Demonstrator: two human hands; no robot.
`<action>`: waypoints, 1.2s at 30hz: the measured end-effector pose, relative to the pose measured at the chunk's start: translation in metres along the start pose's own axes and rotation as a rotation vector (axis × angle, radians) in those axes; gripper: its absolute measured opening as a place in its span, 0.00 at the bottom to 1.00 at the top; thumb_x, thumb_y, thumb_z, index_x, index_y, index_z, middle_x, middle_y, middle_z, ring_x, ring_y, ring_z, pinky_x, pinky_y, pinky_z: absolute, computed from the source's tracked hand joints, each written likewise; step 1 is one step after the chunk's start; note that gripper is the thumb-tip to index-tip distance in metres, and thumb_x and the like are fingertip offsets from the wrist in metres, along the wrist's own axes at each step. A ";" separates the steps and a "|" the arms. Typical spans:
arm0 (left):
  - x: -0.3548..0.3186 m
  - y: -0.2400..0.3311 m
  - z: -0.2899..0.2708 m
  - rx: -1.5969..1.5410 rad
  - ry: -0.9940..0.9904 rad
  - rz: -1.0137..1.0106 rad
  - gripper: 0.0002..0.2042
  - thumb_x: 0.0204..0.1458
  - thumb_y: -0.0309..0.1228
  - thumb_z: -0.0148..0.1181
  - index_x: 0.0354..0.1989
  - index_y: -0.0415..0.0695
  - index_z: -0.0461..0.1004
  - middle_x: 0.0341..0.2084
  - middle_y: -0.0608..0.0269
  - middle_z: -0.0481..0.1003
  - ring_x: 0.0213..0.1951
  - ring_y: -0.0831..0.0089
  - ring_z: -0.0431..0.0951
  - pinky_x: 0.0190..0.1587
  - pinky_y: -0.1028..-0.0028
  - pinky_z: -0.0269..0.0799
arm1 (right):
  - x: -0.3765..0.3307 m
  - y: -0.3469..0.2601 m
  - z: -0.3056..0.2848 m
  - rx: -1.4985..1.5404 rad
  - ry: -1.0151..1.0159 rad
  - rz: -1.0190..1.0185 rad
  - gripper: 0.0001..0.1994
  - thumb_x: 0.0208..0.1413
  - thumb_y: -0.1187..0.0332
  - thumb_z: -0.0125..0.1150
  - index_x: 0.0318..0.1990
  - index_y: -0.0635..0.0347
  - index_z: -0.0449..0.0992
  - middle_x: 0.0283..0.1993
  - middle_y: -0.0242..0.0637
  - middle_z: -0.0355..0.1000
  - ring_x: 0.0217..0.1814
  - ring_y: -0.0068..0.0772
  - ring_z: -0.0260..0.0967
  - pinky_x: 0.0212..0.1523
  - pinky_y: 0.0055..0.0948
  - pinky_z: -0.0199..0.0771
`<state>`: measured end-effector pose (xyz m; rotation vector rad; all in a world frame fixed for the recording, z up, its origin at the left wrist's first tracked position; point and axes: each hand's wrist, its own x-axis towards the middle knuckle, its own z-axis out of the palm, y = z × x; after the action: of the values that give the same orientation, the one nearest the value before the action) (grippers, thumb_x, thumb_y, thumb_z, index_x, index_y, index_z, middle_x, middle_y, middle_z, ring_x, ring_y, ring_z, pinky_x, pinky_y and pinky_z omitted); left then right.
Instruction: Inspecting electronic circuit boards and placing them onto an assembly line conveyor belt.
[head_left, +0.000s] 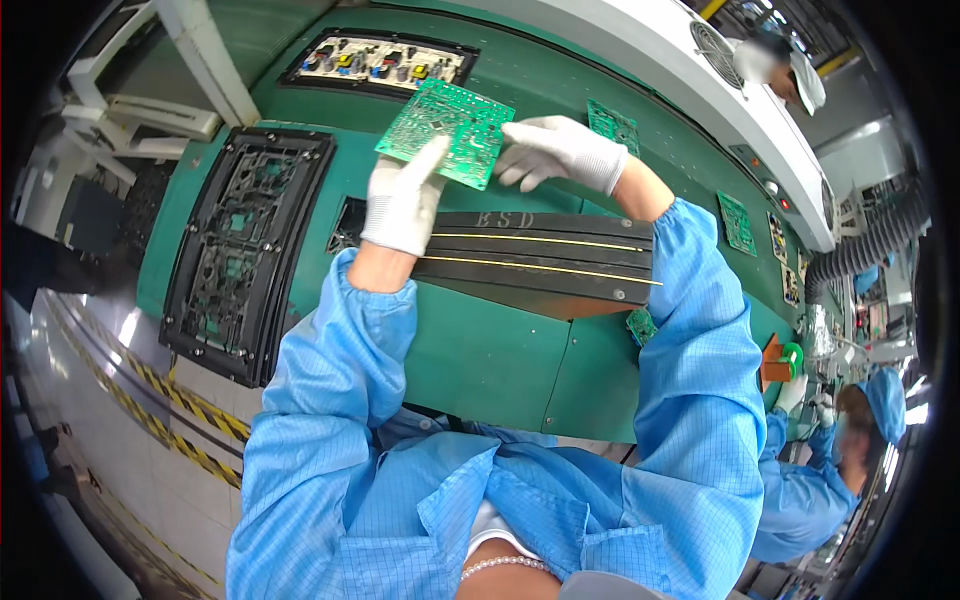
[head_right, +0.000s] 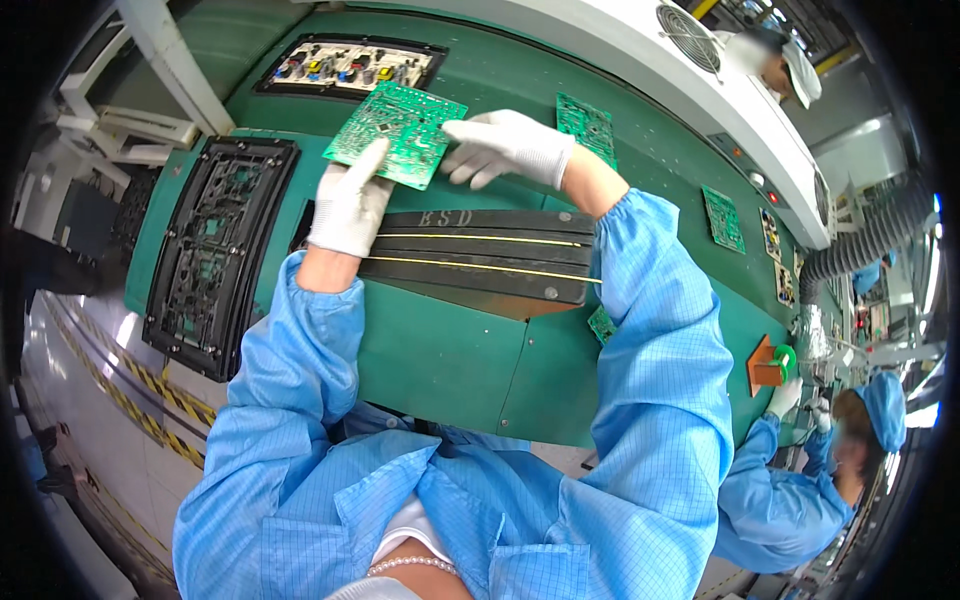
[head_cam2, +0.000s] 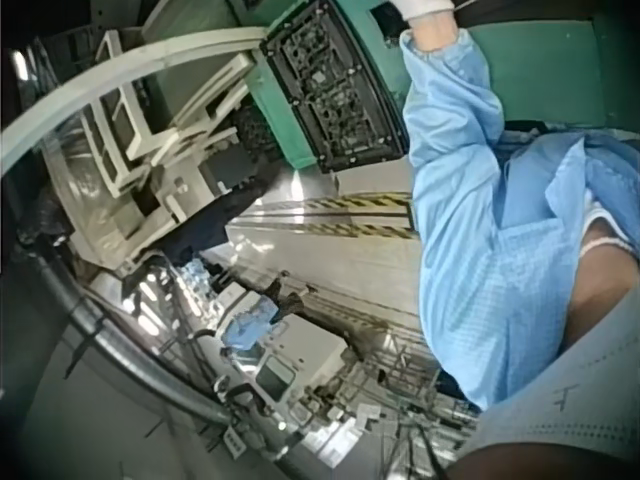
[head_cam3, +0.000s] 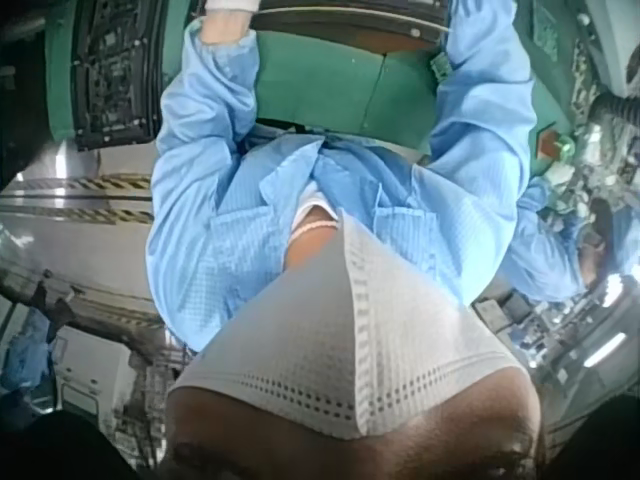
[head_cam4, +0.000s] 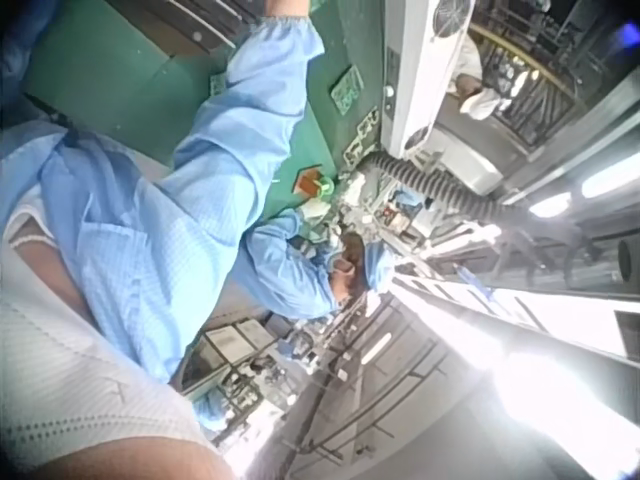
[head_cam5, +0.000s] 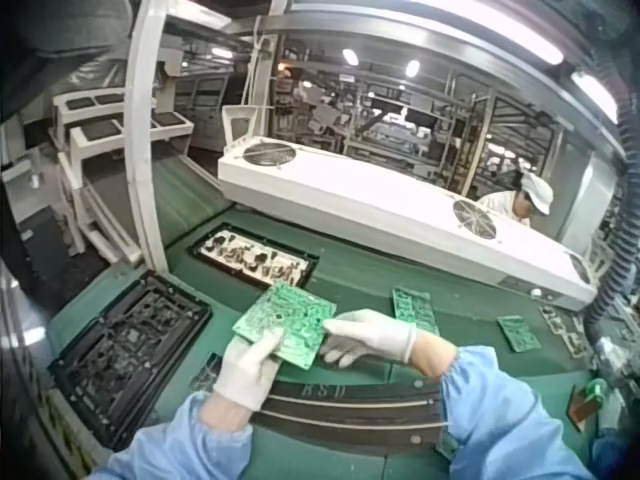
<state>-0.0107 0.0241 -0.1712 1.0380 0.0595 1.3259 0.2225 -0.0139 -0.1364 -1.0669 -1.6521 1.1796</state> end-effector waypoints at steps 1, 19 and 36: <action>0.000 -0.007 0.003 0.019 -0.017 -0.002 0.21 0.52 0.16 0.63 0.55 0.38 0.70 0.48 0.57 0.75 0.48 0.66 0.77 0.54 0.66 0.74 | 0.000 0.005 0.003 0.090 -0.070 0.025 0.28 0.60 0.49 0.61 0.54 0.69 0.71 0.47 0.48 0.77 0.45 0.35 0.78 0.44 0.30 0.80; -0.081 -0.174 0.079 0.271 -0.011 -0.084 0.38 0.44 0.25 0.75 0.61 0.33 0.55 0.48 0.55 0.73 0.47 0.71 0.76 0.50 0.71 0.75 | -0.187 0.077 -0.012 -0.177 0.663 0.095 0.20 0.58 0.53 0.62 0.43 0.63 0.77 0.29 0.25 0.68 0.29 0.17 0.62 0.28 0.22 0.63; -0.228 -0.264 0.156 0.162 0.156 -0.613 0.30 0.57 0.37 0.66 0.59 0.29 0.60 0.45 0.51 0.74 0.46 0.72 0.77 0.49 0.76 0.74 | -0.401 0.126 -0.041 -0.238 1.137 0.406 0.13 0.59 0.71 0.61 0.48 0.70 0.73 0.29 0.30 0.73 0.24 0.20 0.70 0.21 0.21 0.72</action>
<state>0.2086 -0.2206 -0.3663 0.9446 0.5669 0.8438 0.4033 -0.3554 -0.3059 -1.8167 -0.6825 0.3833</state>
